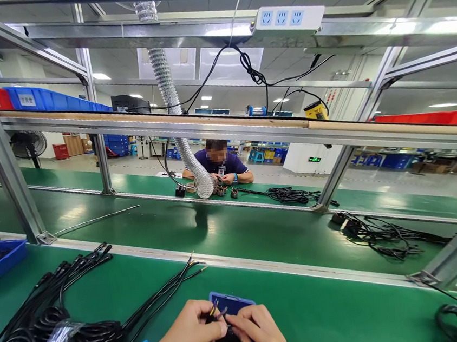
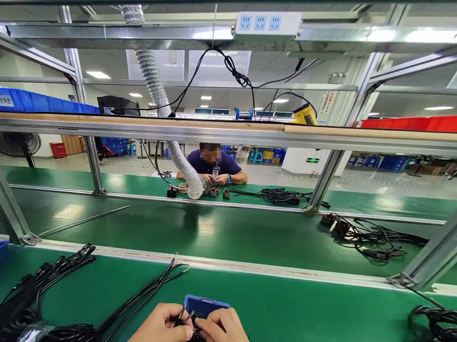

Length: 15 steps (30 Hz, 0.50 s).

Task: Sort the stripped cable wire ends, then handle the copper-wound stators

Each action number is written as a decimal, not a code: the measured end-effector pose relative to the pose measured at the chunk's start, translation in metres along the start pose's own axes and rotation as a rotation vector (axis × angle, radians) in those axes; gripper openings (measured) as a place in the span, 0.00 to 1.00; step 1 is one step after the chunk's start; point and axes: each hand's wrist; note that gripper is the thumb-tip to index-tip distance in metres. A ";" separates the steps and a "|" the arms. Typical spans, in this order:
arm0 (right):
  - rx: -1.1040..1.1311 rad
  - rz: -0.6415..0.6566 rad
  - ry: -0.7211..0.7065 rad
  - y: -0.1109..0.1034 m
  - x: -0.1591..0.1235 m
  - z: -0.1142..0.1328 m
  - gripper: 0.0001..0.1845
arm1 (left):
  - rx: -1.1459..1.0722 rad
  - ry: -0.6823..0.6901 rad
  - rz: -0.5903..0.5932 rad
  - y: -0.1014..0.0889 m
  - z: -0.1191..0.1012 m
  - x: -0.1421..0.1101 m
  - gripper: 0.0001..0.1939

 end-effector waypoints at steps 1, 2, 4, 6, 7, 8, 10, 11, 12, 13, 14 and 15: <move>0.017 -0.005 -0.006 0.000 0.001 0.002 0.14 | 0.010 -0.007 0.005 0.000 -0.001 -0.001 0.09; 0.027 -0.012 -0.006 -0.001 0.002 0.003 0.13 | 0.021 -0.015 0.013 0.000 -0.003 -0.002 0.09; 0.018 -0.039 -0.007 -0.004 0.004 0.007 0.11 | 0.031 -0.025 0.020 0.000 -0.005 -0.003 0.09; -0.006 -0.065 -0.004 -0.008 0.007 0.009 0.10 | 0.035 -0.029 0.020 0.000 -0.007 -0.004 0.10; -0.009 -0.071 -0.004 -0.009 0.008 0.010 0.10 | 0.038 -0.032 0.023 0.000 -0.007 -0.004 0.11; -0.006 -0.073 -0.001 -0.010 0.008 0.011 0.10 | 0.039 -0.033 0.025 0.000 -0.008 -0.004 0.11; 0.007 -0.060 0.014 -0.010 0.009 0.013 0.10 | 0.038 -0.041 0.035 -0.001 -0.009 -0.005 0.11; 0.015 -0.049 0.022 -0.008 0.009 0.014 0.10 | 0.033 -0.046 0.037 -0.001 -0.009 -0.005 0.11; 0.021 -0.041 0.031 -0.007 0.008 0.015 0.10 | 0.028 -0.050 0.035 -0.001 -0.010 -0.005 0.11; 0.024 -0.036 0.039 -0.006 0.007 0.015 0.10 | 0.023 -0.055 0.032 -0.001 -0.010 -0.005 0.11; 0.026 -0.035 0.043 -0.005 0.006 0.016 0.10 | 0.021 -0.057 0.032 -0.001 -0.010 -0.005 0.12; 0.025 -0.035 0.046 -0.004 0.005 0.016 0.10 | 0.021 -0.058 0.034 -0.001 -0.010 -0.005 0.12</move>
Point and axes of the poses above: each hand's wrist, its own x-axis towards the middle knuckle, its own y-axis out of the palm, z = x × y, and after that the axes turned 10 degrees about -z, right-handed
